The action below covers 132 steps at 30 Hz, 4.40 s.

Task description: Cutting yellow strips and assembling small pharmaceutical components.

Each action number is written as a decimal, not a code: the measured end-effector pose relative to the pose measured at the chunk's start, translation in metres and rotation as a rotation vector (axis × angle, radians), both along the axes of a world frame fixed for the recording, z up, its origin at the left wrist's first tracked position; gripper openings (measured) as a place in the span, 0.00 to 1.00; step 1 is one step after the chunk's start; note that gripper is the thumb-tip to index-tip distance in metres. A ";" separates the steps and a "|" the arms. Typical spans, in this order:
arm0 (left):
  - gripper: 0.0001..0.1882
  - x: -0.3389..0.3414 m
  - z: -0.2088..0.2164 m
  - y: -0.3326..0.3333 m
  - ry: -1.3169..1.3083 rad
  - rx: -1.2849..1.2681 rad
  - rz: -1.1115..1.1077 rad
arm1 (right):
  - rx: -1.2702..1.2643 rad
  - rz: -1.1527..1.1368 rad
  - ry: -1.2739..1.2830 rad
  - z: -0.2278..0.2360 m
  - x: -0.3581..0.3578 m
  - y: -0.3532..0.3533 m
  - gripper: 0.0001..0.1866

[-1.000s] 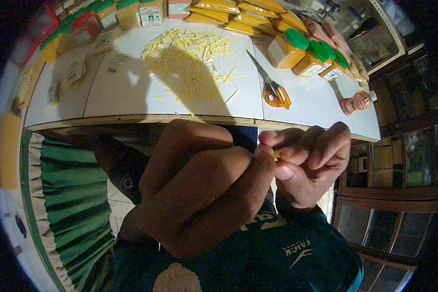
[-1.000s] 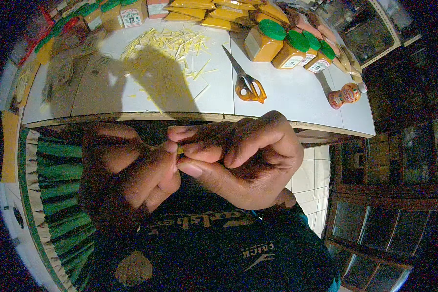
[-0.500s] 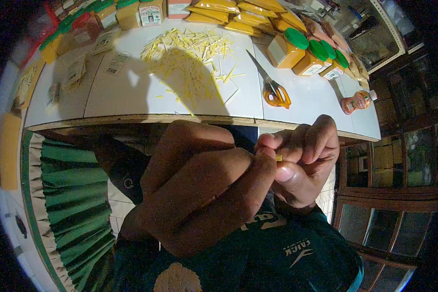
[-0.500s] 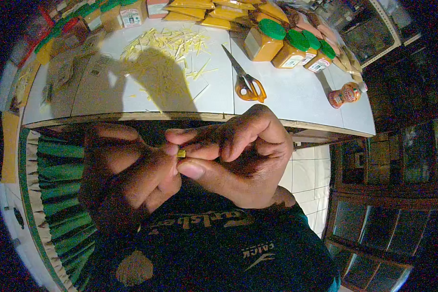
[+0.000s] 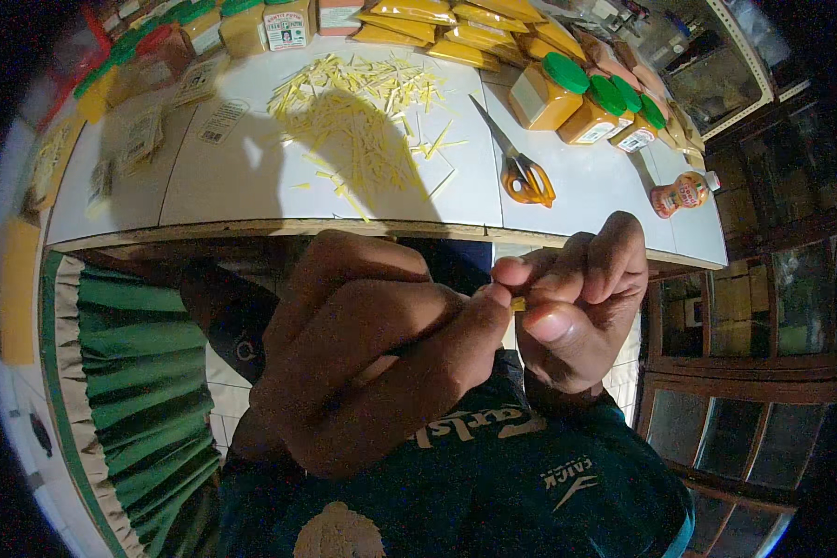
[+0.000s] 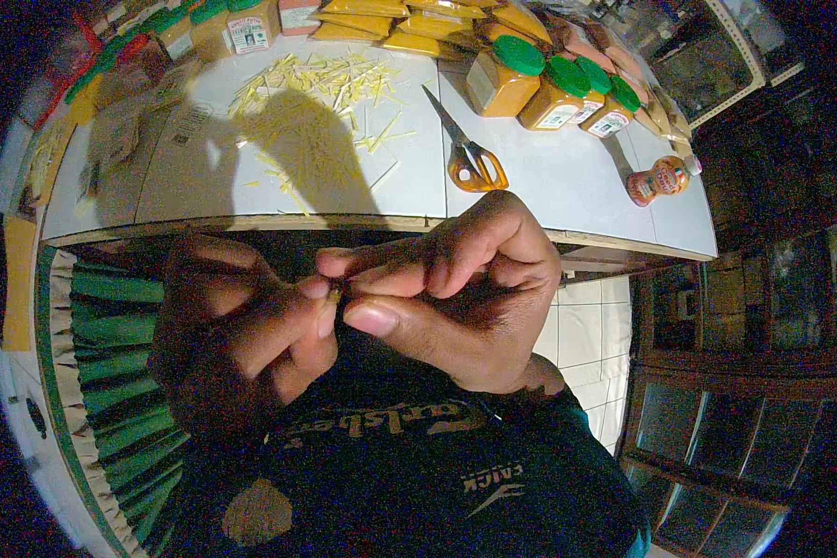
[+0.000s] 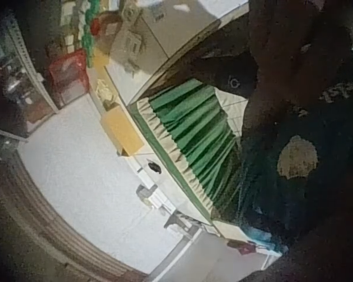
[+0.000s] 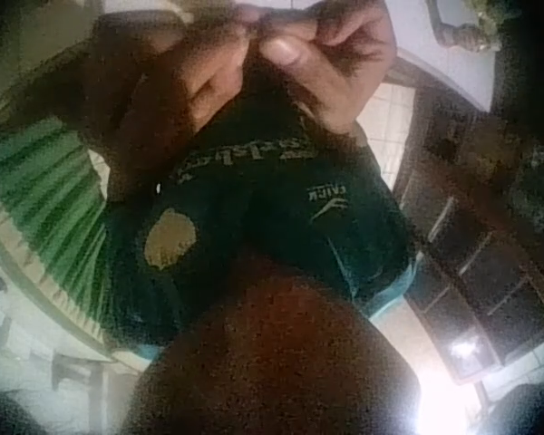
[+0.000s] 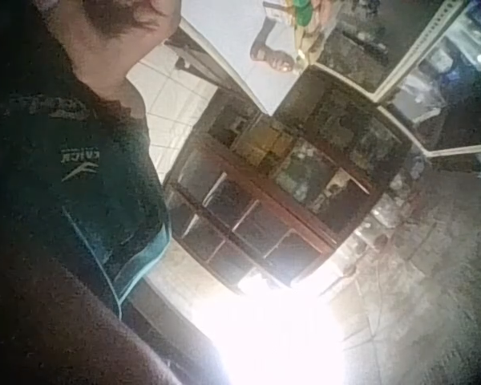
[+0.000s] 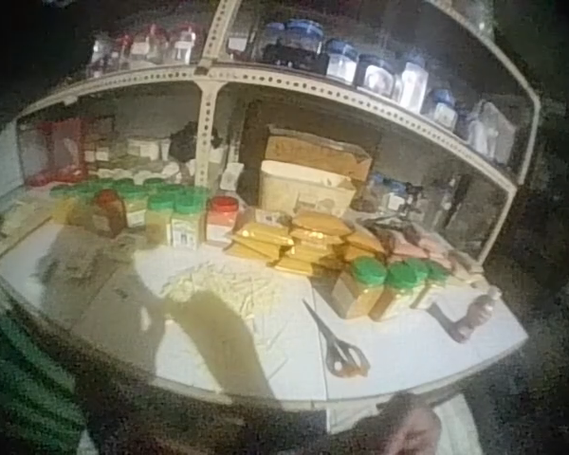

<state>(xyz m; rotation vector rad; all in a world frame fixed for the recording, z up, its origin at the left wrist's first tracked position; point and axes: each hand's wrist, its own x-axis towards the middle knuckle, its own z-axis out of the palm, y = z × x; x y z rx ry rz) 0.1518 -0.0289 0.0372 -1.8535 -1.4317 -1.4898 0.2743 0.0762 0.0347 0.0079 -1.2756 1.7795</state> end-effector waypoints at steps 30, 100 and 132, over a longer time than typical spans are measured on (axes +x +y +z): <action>0.10 0.017 0.000 0.019 -0.728 -0.106 -0.236 | -0.296 0.161 0.244 -0.014 -0.014 0.004 0.18; 0.09 -0.002 -0.006 0.020 -0.412 -0.007 -0.220 | 0.523 -0.148 -0.121 0.011 -0.003 0.020 0.12; 0.05 -0.054 -0.035 0.025 -0.799 -0.576 -0.169 | 0.729 -0.232 -0.687 0.000 -0.054 0.072 0.02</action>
